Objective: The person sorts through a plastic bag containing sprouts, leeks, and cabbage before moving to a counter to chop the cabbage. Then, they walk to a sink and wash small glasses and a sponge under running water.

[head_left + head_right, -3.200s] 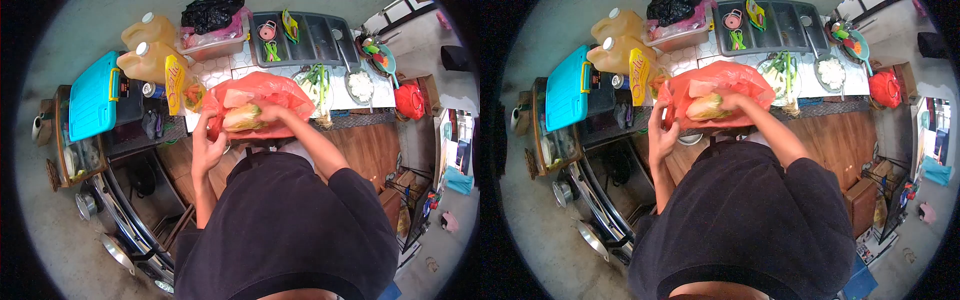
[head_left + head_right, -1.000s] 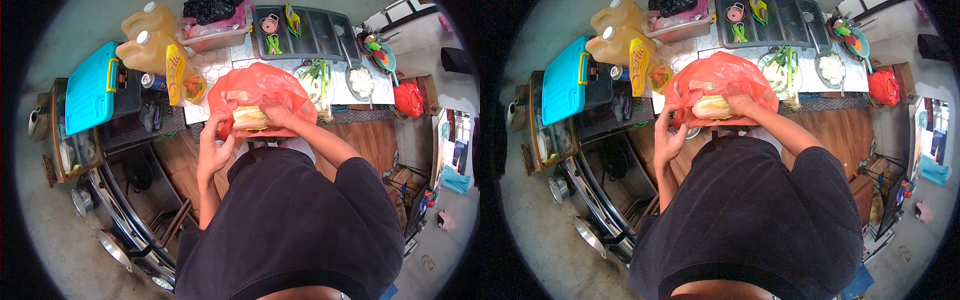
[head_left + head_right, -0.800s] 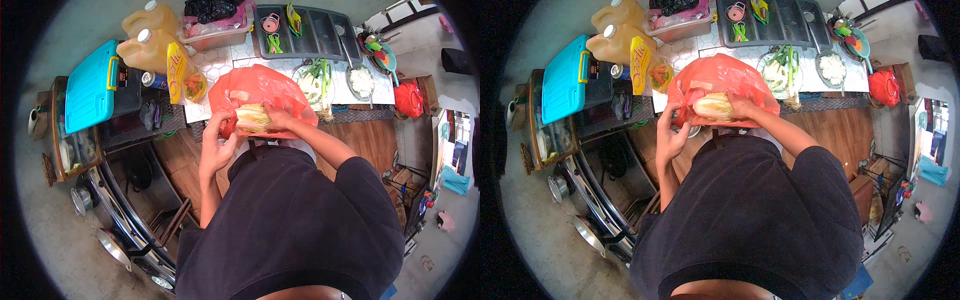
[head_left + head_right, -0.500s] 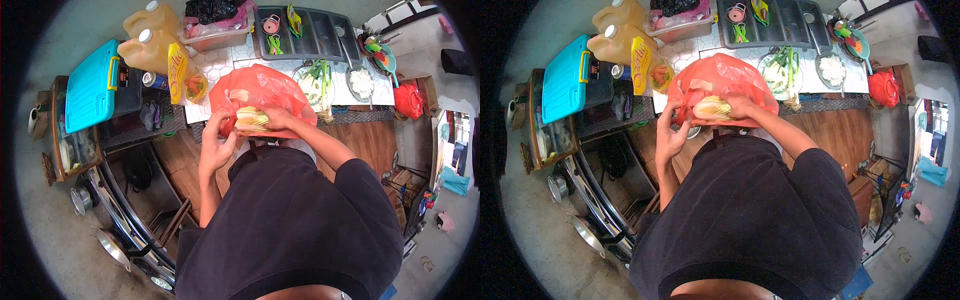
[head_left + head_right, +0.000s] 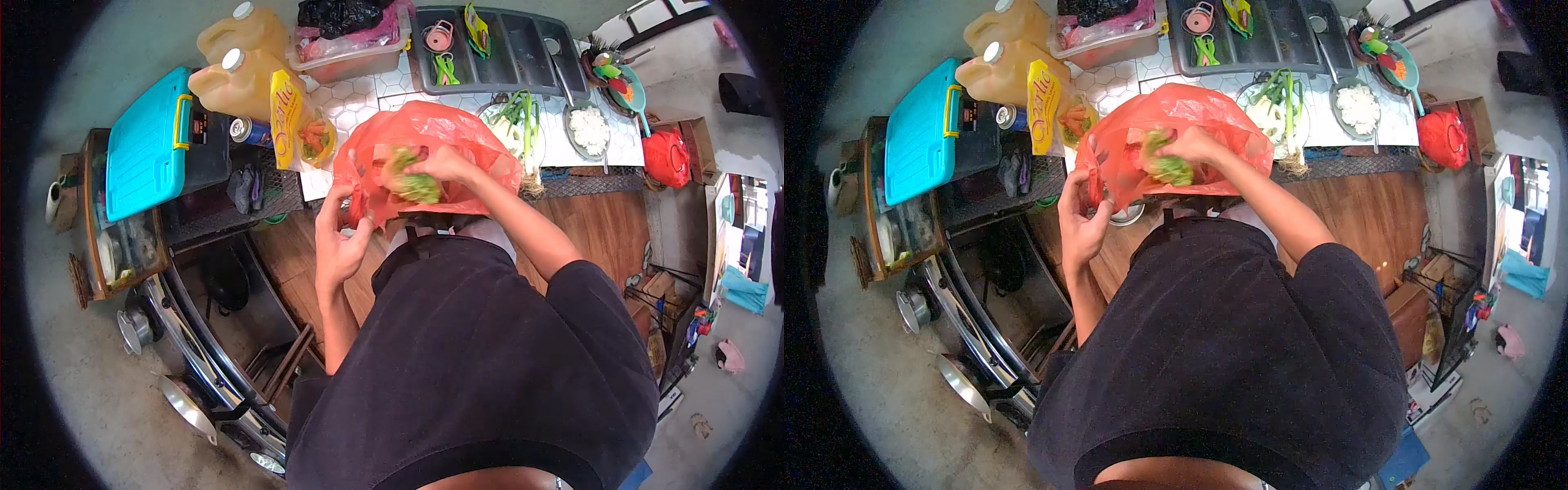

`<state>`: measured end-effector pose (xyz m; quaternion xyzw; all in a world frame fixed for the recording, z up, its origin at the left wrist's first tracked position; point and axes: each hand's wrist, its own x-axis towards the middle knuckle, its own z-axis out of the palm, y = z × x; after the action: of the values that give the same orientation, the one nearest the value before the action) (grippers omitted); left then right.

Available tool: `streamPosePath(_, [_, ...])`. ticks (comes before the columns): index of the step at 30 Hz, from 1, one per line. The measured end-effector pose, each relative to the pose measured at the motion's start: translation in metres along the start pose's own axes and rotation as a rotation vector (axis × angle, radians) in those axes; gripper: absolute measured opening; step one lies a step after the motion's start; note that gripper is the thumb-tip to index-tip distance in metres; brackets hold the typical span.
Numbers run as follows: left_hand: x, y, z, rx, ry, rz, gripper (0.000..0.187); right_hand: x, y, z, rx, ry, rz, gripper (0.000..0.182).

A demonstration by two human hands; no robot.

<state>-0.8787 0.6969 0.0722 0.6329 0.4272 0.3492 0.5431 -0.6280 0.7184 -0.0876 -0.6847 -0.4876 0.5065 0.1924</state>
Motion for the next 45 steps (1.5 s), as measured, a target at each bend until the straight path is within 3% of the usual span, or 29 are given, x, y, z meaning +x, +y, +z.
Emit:
streamPosePath(1, [0.0, 0.001, 0.0, 0.001, -0.003, -0.001, 0.032, 0.003, 0.008, 0.004, 0.002, 0.001, 0.002, 0.06])
streamPosePath(3, [0.0, 0.004, 0.0, 0.003, 0.035, 0.016, 0.032, -0.021, -0.031, -0.001, 0.75, -0.15, -0.282, 0.056])
streamPosePath(4, [0.0, 0.004, -0.001, 0.004, 0.034, 0.019, 0.032, -0.024, -0.034, -0.004, 0.812, -0.192, -0.285, 0.052])
streamPosePath(5, [-0.001, 0.004, -0.005, 0.027, 0.037, 0.004, 0.032, -0.016, -0.021, -0.003, 0.812, -0.191, -0.286, 0.052])
streamPosePath(7, [-0.004, 0.001, -0.014, 0.052, 0.04, -0.015, 0.032, 0.006, 0.016, 0.007, 0.259, -0.044, 0.037, 0.054])
streamPosePath(8, [-0.005, -0.002, -0.02, -0.002, 0.058, -0.02, 0.032, -0.002, 0.005, 0.004, 0.261, -0.046, 0.038, 0.054])
streamPosePath(10, [-0.009, -0.003, -0.024, -0.102, 0.08, -0.025, 0.032, -0.032, -0.034, -0.008, -0.079, -0.154, 0.229, 0.052])
streamPosePath(11, [-0.01, -0.004, -0.026, -0.099, 0.084, -0.028, 0.032, -0.024, -0.021, 0.001, -0.079, -0.159, 0.228, 0.052])
streamPosePath(13, [-0.014, -0.009, -0.032, -0.037, 0.111, -0.026, 0.031, -0.006, 0.013, 0.025, 0.014, -0.139, -0.171, 0.045])
streamPosePath(17, [-0.018, -0.007, -0.039, -0.039, 0.134, -0.046, 0.03, -0.02, -0.03, 0.034, 0.031, -0.157, -0.218, 0.042])
streamPosePath(19, [-0.019, -0.01, -0.041, 0.013, 0.147, -0.065, 0.029, -0.022, -0.046, 0.045, -0.16, -0.178, -0.23, 0.04])
streamPosePath(21, [-0.019, -0.009, -0.041, 0.018, 0.146, -0.054, 0.029, -0.024, -0.07, 0.052, -0.156, -0.225, -0.207, 0.045])
streamPosePath(24, [-0.019, -0.007, -0.037, 0.007, 0.156, -0.034, 0.028, -0.012, -0.068, 0.086, -0.196, 0.033, -0.452, 0.048])
streamPosePath(27, [-0.019, -0.007, -0.036, -0.001, 0.18, -0.033, 0.027, 0.003, -0.067, 0.101, -0.261, 0.108, -0.557, 0.041])
streamPosePath(28, [-0.02, -0.008, -0.037, 0.003, 0.188, -0.045, 0.027, 0.008, -0.065, 0.101, -0.26, 0.105, -0.563, 0.041])
streamPosePath(30, [-0.021, -0.014, -0.039, -0.017, 0.209, -0.051, 0.027, 0.004, -0.074, 0.087, -0.273, -0.141, -0.378, 0.038])
streamPosePath(34, [-0.022, -0.014, -0.037, -0.049, 0.256, -0.054, 0.027, 0.015, -0.037, 0.104, 0.019, -0.027, -0.386, 0.028])
streamPosePath(39, [-0.023, -0.021, -0.038, -0.07, 0.263, -0.05, 0.025, 0.017, -0.005, 0.087, 0.406, -0.002, -0.151, 0.032])
streamPosePath(45, [-0.018, -0.018, -0.032, -0.098, 0.24, -0.033, 0.025, 0.019, 0.0, 0.074, 0.516, -0.065, -0.086, 0.039])
